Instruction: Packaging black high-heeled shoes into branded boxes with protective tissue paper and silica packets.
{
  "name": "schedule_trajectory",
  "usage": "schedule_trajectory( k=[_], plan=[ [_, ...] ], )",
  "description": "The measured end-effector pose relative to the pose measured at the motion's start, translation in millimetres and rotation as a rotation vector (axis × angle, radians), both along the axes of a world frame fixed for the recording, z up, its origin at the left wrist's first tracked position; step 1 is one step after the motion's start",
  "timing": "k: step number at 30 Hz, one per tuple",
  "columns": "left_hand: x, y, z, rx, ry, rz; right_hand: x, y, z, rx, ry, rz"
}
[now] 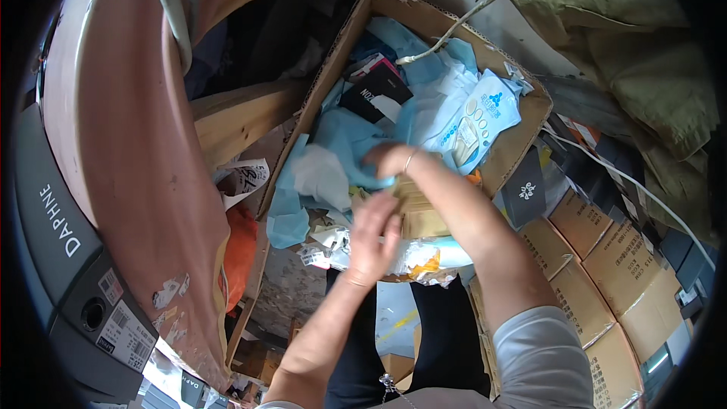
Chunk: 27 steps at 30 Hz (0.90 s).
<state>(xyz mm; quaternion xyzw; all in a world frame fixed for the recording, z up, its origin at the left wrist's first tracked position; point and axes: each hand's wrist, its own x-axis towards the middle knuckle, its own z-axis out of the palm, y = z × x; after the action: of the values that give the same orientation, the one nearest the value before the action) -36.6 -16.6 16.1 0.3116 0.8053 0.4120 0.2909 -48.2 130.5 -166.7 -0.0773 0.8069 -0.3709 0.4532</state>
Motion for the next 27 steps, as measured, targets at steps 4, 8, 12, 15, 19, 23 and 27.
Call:
schedule_trajectory(
  k=[4,8,12,15,19,23,27],
  plan=[
    [-64,3,-26,-0.373,0.332,-0.198,27,-15,73,0.073,0.033,0.041],
    [-55,-26,-124,-0.632,-0.312,-0.22,22,-10,91,-0.018,0.005,0.019],
    [-29,-17,-127,-0.712,-0.545,-0.399,16,24,49,-0.063,0.345,-0.382],
    [-16,0,-111,-0.721,-0.385,-0.623,-5,71,5,0.233,0.49,-1.078],
    [-9,10,-105,-0.775,-0.364,-0.615,-26,93,-26,0.322,0.273,-1.083],
    [-12,15,-92,-0.814,-0.274,-0.537,-17,44,-53,0.254,0.255,-0.504],
    [-41,9,-45,-0.722,-0.182,-0.356,3,-9,19,0.039,0.117,-0.169]
  ],
)
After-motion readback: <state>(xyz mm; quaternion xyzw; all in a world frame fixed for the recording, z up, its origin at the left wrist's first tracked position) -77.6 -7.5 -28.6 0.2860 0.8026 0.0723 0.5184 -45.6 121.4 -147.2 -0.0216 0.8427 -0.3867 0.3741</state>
